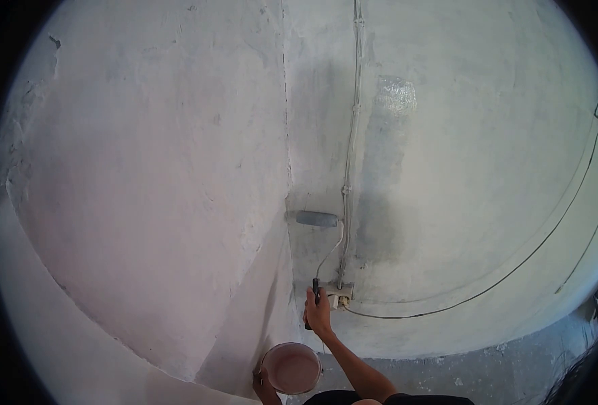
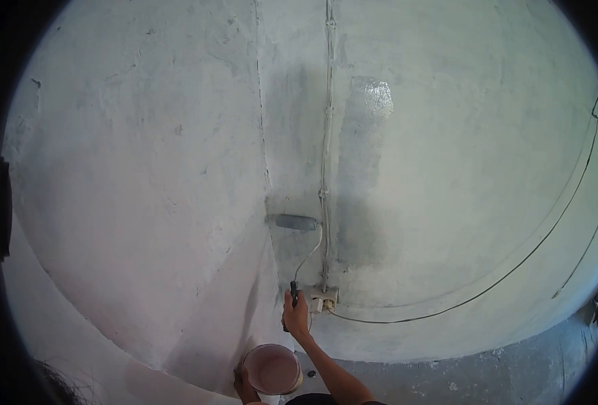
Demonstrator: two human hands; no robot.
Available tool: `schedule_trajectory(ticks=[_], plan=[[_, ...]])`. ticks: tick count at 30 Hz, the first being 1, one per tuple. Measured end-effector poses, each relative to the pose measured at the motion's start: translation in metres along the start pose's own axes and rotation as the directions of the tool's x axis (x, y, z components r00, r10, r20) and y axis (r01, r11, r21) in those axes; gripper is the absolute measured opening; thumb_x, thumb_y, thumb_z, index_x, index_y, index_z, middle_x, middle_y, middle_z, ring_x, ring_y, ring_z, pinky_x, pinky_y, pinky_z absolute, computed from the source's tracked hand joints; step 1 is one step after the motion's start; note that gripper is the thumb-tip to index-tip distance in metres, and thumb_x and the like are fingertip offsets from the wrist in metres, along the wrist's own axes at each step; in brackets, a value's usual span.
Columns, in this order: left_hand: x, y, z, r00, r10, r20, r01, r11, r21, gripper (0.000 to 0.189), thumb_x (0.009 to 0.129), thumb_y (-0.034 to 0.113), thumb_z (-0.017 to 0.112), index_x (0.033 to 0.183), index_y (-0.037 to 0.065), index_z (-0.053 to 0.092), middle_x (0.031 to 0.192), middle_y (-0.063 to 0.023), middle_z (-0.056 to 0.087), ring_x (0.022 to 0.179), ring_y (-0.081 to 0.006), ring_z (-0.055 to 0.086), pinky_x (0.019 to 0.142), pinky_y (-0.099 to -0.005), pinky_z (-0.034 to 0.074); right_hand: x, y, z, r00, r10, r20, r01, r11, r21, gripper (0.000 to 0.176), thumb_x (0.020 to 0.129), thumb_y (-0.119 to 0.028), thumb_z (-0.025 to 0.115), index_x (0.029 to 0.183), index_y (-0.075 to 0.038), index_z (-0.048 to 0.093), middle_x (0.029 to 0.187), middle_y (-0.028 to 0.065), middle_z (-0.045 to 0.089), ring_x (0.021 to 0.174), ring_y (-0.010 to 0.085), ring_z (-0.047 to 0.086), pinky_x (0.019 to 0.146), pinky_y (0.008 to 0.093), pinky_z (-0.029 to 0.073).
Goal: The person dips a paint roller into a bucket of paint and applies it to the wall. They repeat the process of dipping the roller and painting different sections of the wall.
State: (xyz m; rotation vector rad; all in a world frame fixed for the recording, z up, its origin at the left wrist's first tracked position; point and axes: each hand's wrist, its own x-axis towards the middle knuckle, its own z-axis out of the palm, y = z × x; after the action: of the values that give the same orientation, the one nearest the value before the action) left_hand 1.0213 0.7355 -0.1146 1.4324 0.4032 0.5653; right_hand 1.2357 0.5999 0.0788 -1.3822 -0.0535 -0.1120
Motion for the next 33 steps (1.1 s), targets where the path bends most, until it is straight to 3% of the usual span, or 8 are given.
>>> schedule_trajectory(ticks=[2, 4, 10, 17, 19, 22, 25, 33], plan=[[0.004, 0.000, -0.002, 0.996, -0.090, -0.009, 0.089, 0.994, -0.064, 0.048, 0.100, 0.033, 0.050, 0.134, -0.001, 0.055, 0.128, -0.0154, 0.057, 0.112, -0.0262, 0.056, 0.090, -0.0373, 0.048, 0.005, -0.004, 0.003, 0.999, -0.035, -0.002, 0.035, 0.999, 0.001, 0.027, 0.101, -0.028, 0.052, 0.088, -0.008, 0.040, 0.058, -0.0003, 0.044, 0.037, 0.0098, 0.044, 0.033, 0.0280, 0.037], [0.050, -0.119, -0.033, 0.767, 0.080, 0.637, -0.603, -0.251, 0.757, 0.049, 0.101, 0.033, 0.047, 0.136, 0.000, 0.053, 0.131, -0.0150, 0.055, 0.112, -0.0263, 0.056, 0.092, -0.0375, 0.048, 0.010, -0.028, 0.008, 0.999, -0.051, 0.007, 0.051, 0.999, 0.018, 0.027, 0.101, -0.028, 0.052, 0.088, -0.008, 0.040, 0.058, -0.0005, 0.043, 0.037, 0.0097, 0.044, 0.033, 0.0281, 0.037], [0.007, -0.065, -0.016, 0.955, 0.292, 0.054, -0.297, 0.935, 0.194, 0.047, 0.101, 0.030, 0.046, 0.139, 0.001, 0.052, 0.131, -0.0145, 0.055, 0.108, -0.0244, 0.057, 0.085, -0.0346, 0.050, 0.021, -0.073, 0.035, 0.996, -0.094, -0.008, 0.094, 0.994, 0.050, 0.028, 0.102, -0.030, 0.051, 0.088, -0.008, 0.039, 0.057, -0.0004, 0.043, 0.036, 0.0098, 0.042, 0.033, 0.0277, 0.037], [0.010, -0.053, -0.019, 0.998, 0.042, 0.056, -0.045, 0.998, 0.039, 0.046, 0.100, 0.029, 0.048, 0.135, 0.001, 0.055, 0.132, -0.0152, 0.055, 0.112, -0.0245, 0.057, 0.085, -0.0349, 0.050, 0.006, -0.074, 0.018, 0.998, -0.064, 0.029, 0.064, 0.998, 0.017, 0.034, 0.104, -0.036, 0.046, 0.092, -0.005, 0.043, 0.056, -0.0004, 0.042, 0.035, 0.0092, 0.041, 0.034, 0.0269, 0.036], [0.035, -0.077, -0.036, 0.472, 0.616, 0.631, -0.611, -0.287, 0.737, 0.045, 0.100, 0.028, 0.047, 0.136, 0.001, 0.055, 0.134, -0.0163, 0.054, 0.117, -0.0257, 0.055, 0.093, -0.0373, 0.046, 0.004, -0.083, 0.013, 0.994, -0.105, 0.011, 0.105, 0.994, 0.033, 0.035, 0.104, -0.037, 0.045, 0.093, -0.004, 0.044, 0.056, -0.0005, 0.042, 0.035, 0.0088, 0.041, 0.034, 0.0266, 0.036], [0.009, -0.069, -0.021, 0.986, 0.151, 0.073, -0.161, 0.972, 0.173, 0.045, 0.100, 0.026, 0.046, 0.136, 0.001, 0.055, 0.137, -0.0168, 0.052, 0.120, -0.0264, 0.053, 0.098, -0.0377, 0.044, 0.011, -0.110, 0.009, 0.985, -0.174, 0.009, 0.174, 0.984, 0.036, 0.036, 0.105, -0.038, 0.043, 0.093, -0.003, 0.045, 0.057, -0.0008, 0.042, 0.035, 0.0082, 0.040, 0.034, 0.0261, 0.036], [0.049, -0.168, -0.037, 0.829, -0.057, 0.557, -0.560, -0.089, 0.824, 0.045, 0.100, 0.026, 0.046, 0.136, 0.000, 0.055, 0.137, -0.0173, 0.052, 0.123, -0.0278, 0.051, 0.101, -0.0380, 0.041, 0.032, -0.149, 0.008, 0.969, -0.247, 0.028, 0.248, 0.968, -0.047, 0.037, 0.105, -0.039, 0.043, 0.093, -0.003, 0.045, 0.058, -0.0010, 0.041, 0.036, 0.0077, 0.040, 0.034, 0.0260, 0.036], [0.043, -0.198, -0.043, 0.957, 0.004, 0.289, -0.210, 0.695, 0.687, 0.045, 0.100, 0.027, 0.049, 0.136, 0.000, 0.054, 0.132, -0.0161, 0.053, 0.118, -0.0273, 0.052, 0.098, -0.0374, 0.043, 0.081, -0.184, 0.030, 0.925, -0.373, 0.077, 0.381, 0.909, -0.171, 0.040, 0.105, -0.041, 0.040, 0.090, -0.005, 0.043, 0.056, 0.0005, 0.041, 0.038, 0.0091, 0.040, 0.035, 0.0288, 0.036]])
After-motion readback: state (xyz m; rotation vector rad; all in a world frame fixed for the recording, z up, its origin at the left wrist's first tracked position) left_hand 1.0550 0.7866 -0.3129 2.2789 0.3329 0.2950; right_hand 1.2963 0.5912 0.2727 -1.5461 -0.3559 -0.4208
